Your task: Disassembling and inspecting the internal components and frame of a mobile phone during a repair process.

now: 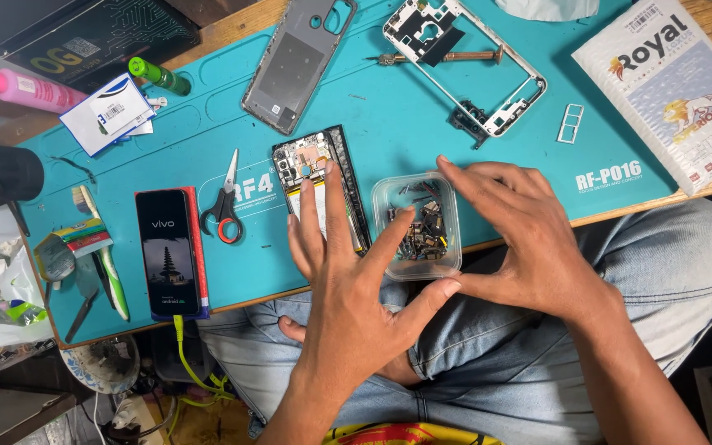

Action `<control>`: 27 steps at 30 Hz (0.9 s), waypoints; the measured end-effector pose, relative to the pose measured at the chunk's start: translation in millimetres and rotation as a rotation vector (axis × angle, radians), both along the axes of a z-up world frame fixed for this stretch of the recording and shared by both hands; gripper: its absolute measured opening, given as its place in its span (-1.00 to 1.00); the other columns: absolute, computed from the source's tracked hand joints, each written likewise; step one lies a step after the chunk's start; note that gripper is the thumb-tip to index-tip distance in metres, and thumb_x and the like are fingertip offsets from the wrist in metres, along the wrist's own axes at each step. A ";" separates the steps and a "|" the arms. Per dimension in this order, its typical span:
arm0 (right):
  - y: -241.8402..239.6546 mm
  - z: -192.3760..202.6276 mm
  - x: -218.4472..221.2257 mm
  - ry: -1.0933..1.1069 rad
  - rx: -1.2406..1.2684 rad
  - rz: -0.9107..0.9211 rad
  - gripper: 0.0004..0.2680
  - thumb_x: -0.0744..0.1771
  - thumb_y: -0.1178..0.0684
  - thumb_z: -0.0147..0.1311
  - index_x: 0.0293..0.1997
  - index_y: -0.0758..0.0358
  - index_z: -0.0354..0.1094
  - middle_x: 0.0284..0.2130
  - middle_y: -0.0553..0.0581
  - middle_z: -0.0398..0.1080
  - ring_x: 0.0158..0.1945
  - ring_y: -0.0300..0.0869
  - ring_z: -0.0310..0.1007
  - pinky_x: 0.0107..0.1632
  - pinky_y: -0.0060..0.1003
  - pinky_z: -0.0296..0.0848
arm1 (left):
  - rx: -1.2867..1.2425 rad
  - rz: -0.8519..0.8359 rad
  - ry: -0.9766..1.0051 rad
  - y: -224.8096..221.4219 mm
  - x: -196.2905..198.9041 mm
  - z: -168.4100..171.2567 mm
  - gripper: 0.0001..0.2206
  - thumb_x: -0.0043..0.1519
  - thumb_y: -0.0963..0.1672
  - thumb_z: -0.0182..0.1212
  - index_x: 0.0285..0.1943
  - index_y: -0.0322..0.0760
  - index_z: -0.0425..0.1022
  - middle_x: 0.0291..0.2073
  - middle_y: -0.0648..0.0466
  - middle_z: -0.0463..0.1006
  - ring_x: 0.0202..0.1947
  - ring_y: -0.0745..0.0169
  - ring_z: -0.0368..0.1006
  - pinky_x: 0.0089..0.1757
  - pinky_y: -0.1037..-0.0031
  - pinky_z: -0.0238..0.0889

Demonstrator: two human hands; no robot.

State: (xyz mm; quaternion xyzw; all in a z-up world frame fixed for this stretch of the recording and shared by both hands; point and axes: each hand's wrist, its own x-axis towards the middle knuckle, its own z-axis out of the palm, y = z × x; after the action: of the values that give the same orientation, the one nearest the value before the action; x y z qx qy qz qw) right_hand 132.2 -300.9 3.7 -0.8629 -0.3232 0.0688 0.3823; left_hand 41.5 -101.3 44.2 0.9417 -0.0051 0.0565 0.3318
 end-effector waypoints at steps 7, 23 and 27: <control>-1.4 -2.6 0.0 0.009 0.015 0.012 -0.12 0.05 -0.26 0.37 0.59 0.14 0.18 0.25 0.21 0.49 0.31 0.08 0.34 0.25 0.10 0.21 | -0.083 -0.109 0.055 -4.4 -4.0 14.5 -0.45 0.07 0.08 0.52 0.20 -0.22 0.72 0.62 -0.49 -0.23 0.61 -0.76 -0.45 0.32 -0.68 -0.57; -1.0 -6.5 -1.4 -0.029 -0.014 0.004 -0.11 0.10 -0.40 0.37 0.60 0.15 0.17 0.23 0.23 0.51 0.31 0.08 0.34 0.23 0.11 0.21 | 0.058 -0.003 -0.001 0.7 -13.5 -10.5 -0.37 0.23 0.12 0.39 0.45 -0.16 0.51 0.63 -0.50 -0.24 0.63 -0.74 -0.44 0.36 -0.69 -0.46; -0.8 -4.2 -1.0 -0.022 -0.011 0.007 -0.11 0.09 -0.35 0.38 0.60 0.19 0.16 0.25 0.24 0.49 0.33 0.10 0.34 0.26 0.11 0.21 | 0.007 -0.003 -0.043 -1.4 -11.3 -4.4 -0.39 0.22 0.08 0.42 0.41 -0.24 0.52 0.62 -0.49 -0.18 0.64 -0.70 -0.36 0.39 -0.60 -0.38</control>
State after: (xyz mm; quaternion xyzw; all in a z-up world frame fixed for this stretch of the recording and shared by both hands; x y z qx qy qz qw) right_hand 131.2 -301.7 -0.5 -0.8645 -0.3301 0.0625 0.3738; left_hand 30.2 -102.7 39.8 0.9413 -0.0140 0.0761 0.3284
